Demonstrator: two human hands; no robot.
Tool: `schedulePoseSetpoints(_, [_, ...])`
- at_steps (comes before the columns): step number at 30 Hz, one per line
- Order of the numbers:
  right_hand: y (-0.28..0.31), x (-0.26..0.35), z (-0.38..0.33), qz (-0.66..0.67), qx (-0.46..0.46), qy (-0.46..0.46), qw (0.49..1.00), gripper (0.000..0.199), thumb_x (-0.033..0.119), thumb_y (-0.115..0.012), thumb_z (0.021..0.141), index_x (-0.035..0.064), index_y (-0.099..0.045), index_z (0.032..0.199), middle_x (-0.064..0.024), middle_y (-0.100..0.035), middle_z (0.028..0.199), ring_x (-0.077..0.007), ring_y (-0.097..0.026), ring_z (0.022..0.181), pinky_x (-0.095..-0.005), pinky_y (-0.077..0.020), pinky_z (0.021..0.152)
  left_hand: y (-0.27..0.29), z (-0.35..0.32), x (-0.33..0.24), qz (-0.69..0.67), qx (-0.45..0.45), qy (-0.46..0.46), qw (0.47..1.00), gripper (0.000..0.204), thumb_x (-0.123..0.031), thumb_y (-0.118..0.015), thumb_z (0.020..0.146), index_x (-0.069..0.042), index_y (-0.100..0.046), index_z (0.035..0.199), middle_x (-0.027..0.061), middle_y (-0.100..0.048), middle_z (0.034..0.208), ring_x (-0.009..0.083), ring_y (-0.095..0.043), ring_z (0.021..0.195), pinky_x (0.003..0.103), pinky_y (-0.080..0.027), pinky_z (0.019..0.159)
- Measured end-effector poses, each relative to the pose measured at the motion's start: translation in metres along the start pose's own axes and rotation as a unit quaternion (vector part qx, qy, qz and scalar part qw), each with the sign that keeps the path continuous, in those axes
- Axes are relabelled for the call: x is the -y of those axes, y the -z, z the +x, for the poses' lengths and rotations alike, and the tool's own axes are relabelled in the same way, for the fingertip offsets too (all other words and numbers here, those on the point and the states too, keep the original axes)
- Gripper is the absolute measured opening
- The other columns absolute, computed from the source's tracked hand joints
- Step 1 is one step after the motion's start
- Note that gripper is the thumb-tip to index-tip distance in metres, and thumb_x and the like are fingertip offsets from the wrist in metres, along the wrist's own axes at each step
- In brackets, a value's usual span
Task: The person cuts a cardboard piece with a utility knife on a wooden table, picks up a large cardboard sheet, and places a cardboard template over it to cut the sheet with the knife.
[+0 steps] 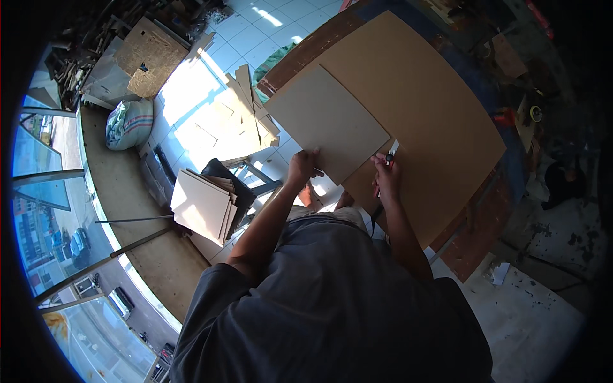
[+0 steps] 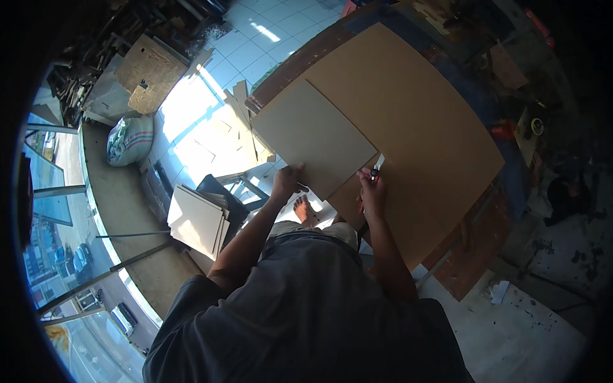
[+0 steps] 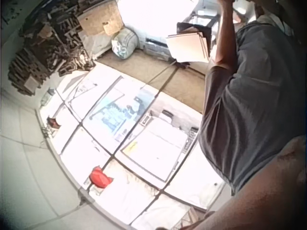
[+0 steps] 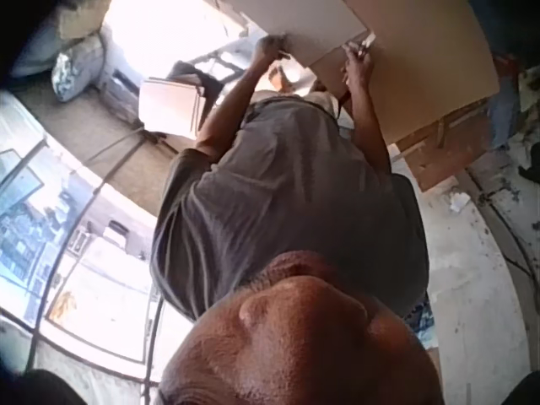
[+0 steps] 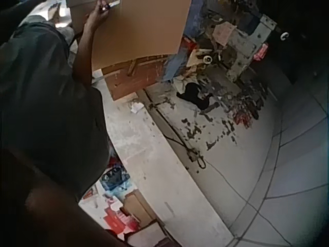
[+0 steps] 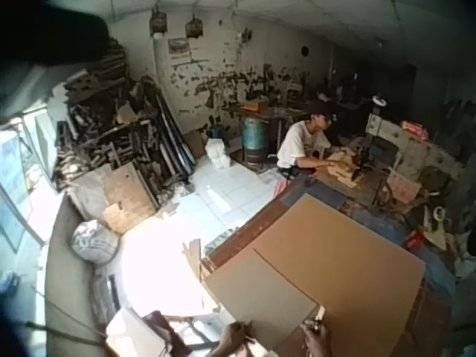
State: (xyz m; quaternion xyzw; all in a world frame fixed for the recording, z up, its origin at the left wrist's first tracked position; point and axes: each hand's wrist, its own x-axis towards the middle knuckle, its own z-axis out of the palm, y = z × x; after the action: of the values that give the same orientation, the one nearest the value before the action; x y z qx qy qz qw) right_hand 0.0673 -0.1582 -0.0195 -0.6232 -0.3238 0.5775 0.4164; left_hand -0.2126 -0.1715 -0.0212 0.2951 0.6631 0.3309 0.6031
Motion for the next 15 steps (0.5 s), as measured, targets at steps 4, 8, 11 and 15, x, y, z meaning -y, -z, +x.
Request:
schedulePoseSetpoints(4, [-0.013, 0.008, 0.009, -0.050, -0.009, 0.016, 0.999, 0.036, 0.018, -0.066, 0.104, -0.0034, -0.060, 0.132, -0.0106, -0.075, 0.115, -0.0023, -0.043, 0.047, -0.0246, -0.0434, 0.042, 0.005, 0.013, 0.001, -0.018, 0.033, 0.004, 0.999, 0.051, -0.038, -0.058, 0.108, 0.013, -0.065, 0.111, 0.0211, -0.076, 0.087, 0.0280, -0.080, 0.072, 0.033, -0.063, 0.057])
schedulePoseSetpoints(8, [-0.028, 0.011, 0.014, -0.083, -0.012, 0.043, 0.996, 0.037, 0.021, -0.066, 0.104, -0.0024, -0.060, 0.133, -0.0085, -0.074, 0.111, -0.0035, -0.044, 0.048, -0.0247, -0.0433, 0.043, 0.005, 0.019, 0.005, 0.029, 0.026, -0.004, 0.999, 0.050, -0.036, -0.058, 0.108, 0.013, -0.066, 0.108, 0.0208, -0.077, 0.086, 0.0286, -0.080, 0.074, 0.035, -0.065, 0.062])
schedulePoseSetpoints(11, [-0.028, 0.010, 0.016, -0.162, -0.077, 0.089, 0.980, 0.036, 0.021, -0.067, 0.104, -0.0011, -0.061, 0.131, -0.0048, -0.071, 0.104, -0.0057, -0.045, 0.048, -0.0249, -0.0435, 0.043, 0.011, 0.016, 0.006, -0.006, 0.045, 0.013, 0.999, 0.046, -0.032, -0.058, 0.108, 0.013, -0.067, 0.106, 0.0219, -0.077, 0.086, 0.0298, -0.080, 0.075, 0.037, -0.066, 0.067])
schedulePoseSetpoints(15, [-0.018, 0.009, 0.024, -0.127, -0.164, 0.044, 0.977, 0.035, 0.019, -0.068, 0.102, 0.0002, -0.060, 0.130, -0.0036, -0.066, 0.097, -0.0081, -0.048, 0.051, -0.0261, -0.0458, 0.044, 0.029, 0.014, 0.008, -0.095, 0.026, 0.037, 0.994, 0.041, -0.027, -0.060, 0.107, 0.013, -0.069, 0.102, 0.0217, -0.077, 0.085, 0.0298, -0.080, 0.075, 0.036, -0.066, 0.068])
